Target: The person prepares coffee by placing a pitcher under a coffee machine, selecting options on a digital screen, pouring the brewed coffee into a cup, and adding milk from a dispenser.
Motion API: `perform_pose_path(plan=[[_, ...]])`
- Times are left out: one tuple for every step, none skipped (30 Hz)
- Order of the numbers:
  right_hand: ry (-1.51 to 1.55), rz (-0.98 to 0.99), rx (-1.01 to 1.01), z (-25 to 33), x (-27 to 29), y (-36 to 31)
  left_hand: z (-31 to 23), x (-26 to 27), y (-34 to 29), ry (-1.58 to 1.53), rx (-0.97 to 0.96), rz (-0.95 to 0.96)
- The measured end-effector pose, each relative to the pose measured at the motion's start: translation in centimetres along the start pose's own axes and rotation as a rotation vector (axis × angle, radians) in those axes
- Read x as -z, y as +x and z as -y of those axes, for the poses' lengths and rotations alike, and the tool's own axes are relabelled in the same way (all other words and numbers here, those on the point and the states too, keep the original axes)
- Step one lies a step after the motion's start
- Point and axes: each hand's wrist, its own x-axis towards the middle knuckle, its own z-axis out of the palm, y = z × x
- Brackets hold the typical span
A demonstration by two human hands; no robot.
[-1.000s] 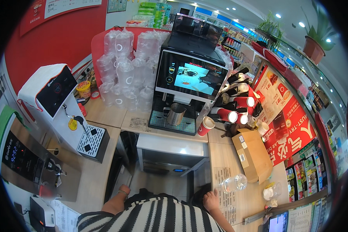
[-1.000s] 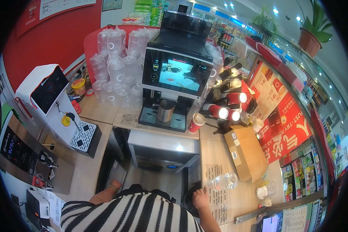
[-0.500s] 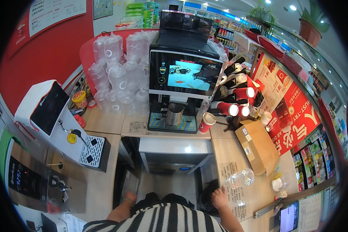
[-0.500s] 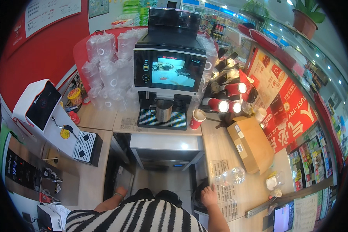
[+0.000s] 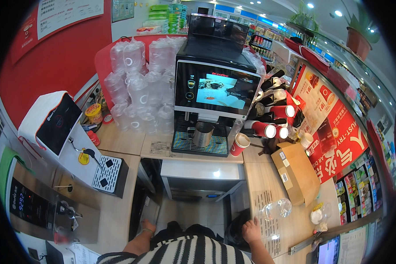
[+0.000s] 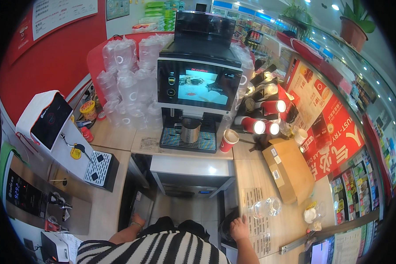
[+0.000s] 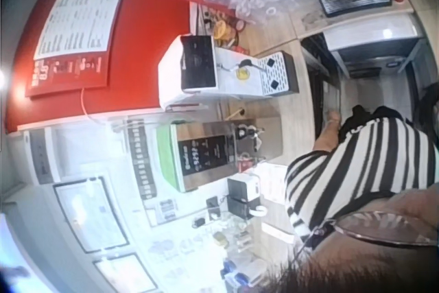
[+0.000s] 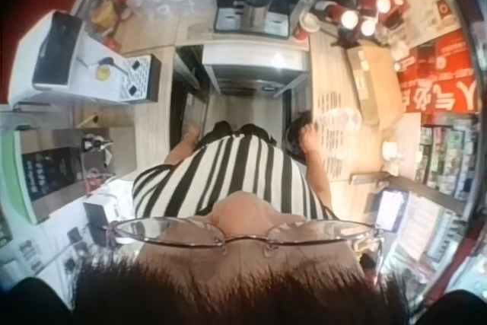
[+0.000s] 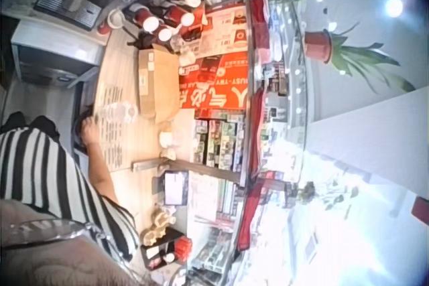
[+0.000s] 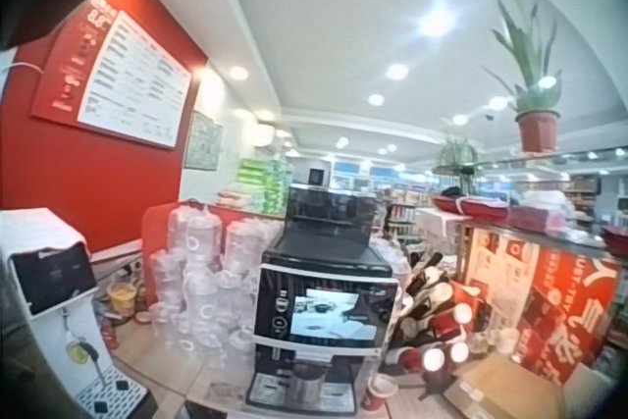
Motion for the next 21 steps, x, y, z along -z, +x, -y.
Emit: perform_pose_path(plan=[[0.0,0.002,0.0,0.0,0.0,0.0,-0.2,0.0,0.0,-0.011,0.015,0.003],[-0.001,0.007,0.002,0.0,0.1,0.1,-0.1,0.0,0.0,0.003,-0.005,-0.017],[-0.002,0.013,0.004,0.1,0.1,0.2,-0.1,0.0,0.1,0.016,-0.023,-0.037],[-0.002,0.018,0.007,0.2,0.2,0.4,0.0,0.0,0.1,0.03,-0.042,-0.058],[-0.004,0.015,0.009,0.2,0.2,0.5,-0.1,0.1,0.1,0.031,-0.067,-0.026],[-0.008,0.014,0.002,0.3,0.3,0.4,-0.8,0.7,0.0,0.034,-0.099,0.012],[-0.012,0.017,-0.012,0.3,0.5,-0.1,-2.1,1.5,-0.4,0.043,-0.136,0.056],[-0.025,0.023,-0.01,0.3,0.6,-0.3,-2.9,2.2,-0.7,0.046,-0.142,0.073],[-0.031,0.032,-0.014,0.4,0.7,-0.3,-3.5,2.8,-1.0,0.059,-0.15,0.091],[-0.038,0.043,-0.024,0.4,0.7,-0.3,-3.6,3.1,-1.1,0.074,-0.162,0.112],[-0.019,0.03,-0.014,0.4,0.5,-0.2,-3.1,3.3,-1.3,0.066,-0.13,0.093],[-0.012,0.028,-0.014,0.4,0.5,-0.2,-2.9,3.3,-1.1,0.066,-0.113,0.081],[-0.025,0.037,-0.008,0.5,0.8,-0.2,-3.0,3.2,-0.8,0.066,-0.105,0.072],[-0.038,0.035,-0.014,0.6,1.3,0.0,-3.1,3.1,-0.5,0.071,-0.101,0.068],[-0.007,0.039,-0.013,0.5,0.9,0.0,-3.4,3.1,-0.3,0.082,-0.104,0.068],[0.011,0.062,-0.002,0.3,1.3,0.3,-4.1,3.0,0.2,0.094,-0.116,0.069],[0.021,0.082,0.001,0.3,1.5,0.4,-4.6,2.8,0.3,0.091,-0.123,0.054],[0.033,0.078,0.003,0.1,1.1,0.4,-4.3,2.2,0.5,0.079,-0.133,0.037],[0.025,0.097,0.002,0.0,1.0,0.2,-4.1,1.9,0.9,0.064,-0.143,0.015],[0.044,0.1,0.005,0.0,1.3,0.3,-3.0,1.4,1.8,0.078,-0.179,0.003],[0.063,0.092,0.02,0.0,2.2,0.3,-3.1,0.8,2.7,0.088,-0.213,-0.009]])
